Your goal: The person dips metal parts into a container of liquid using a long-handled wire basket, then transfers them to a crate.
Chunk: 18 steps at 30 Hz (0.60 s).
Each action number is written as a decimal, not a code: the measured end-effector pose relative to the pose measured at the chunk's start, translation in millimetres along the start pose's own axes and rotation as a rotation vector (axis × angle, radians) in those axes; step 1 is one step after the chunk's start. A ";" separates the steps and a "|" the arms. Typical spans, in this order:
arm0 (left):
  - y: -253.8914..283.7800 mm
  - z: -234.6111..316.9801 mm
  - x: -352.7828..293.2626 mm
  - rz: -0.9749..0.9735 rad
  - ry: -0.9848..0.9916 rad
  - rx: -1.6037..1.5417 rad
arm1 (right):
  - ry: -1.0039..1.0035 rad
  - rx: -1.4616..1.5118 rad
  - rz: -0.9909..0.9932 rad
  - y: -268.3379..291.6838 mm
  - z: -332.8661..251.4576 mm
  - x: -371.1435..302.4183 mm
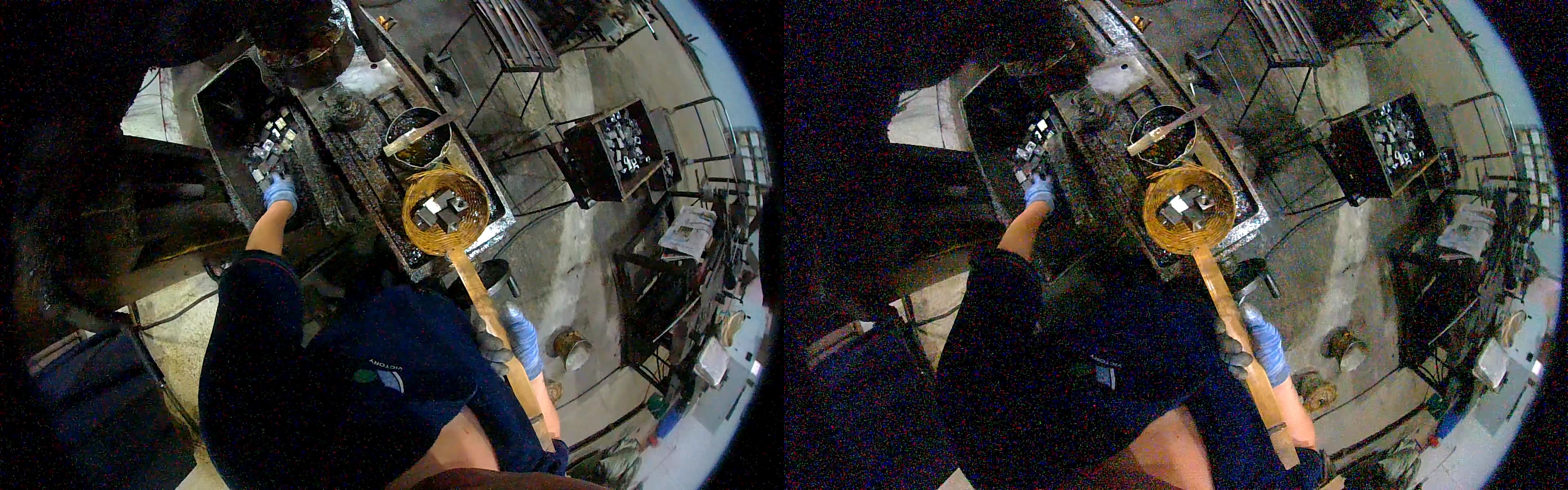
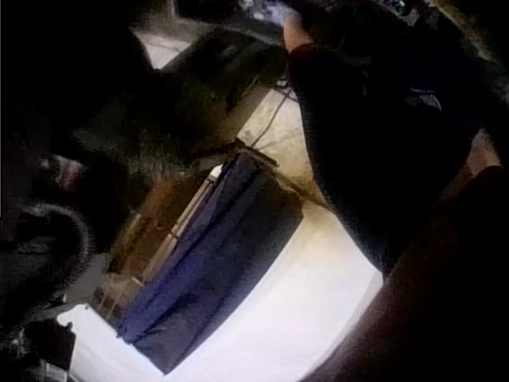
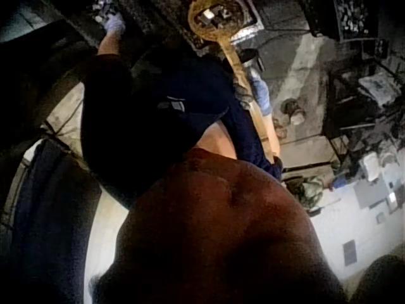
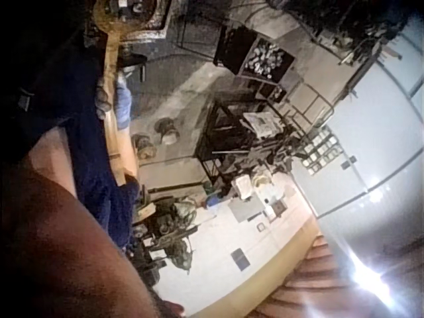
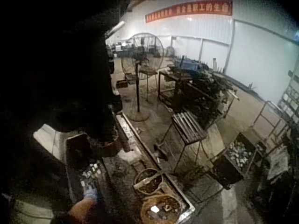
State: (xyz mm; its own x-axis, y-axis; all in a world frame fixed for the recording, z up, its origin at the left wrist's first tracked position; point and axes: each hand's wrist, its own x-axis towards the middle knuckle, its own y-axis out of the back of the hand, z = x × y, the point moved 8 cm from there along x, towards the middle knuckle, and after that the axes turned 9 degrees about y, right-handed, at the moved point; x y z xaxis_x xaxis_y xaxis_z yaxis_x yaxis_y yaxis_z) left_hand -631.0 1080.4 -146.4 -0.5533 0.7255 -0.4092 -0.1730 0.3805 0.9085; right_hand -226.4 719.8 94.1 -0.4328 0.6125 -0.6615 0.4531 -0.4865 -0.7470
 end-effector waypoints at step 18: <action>-25.6 -3.8 40.9 0.014 -0.076 0.026 | 0.103 -0.023 0.114 7.2 -4.2 -2.1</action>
State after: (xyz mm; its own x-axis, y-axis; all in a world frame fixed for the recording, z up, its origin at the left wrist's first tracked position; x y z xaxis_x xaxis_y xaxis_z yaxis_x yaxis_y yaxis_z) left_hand -652.3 1098.2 -186.1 -0.4917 0.7721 -0.4027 -0.1440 0.3841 0.9120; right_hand -219.0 717.6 90.4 -0.2954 0.6153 -0.7308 0.5132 -0.5431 -0.6646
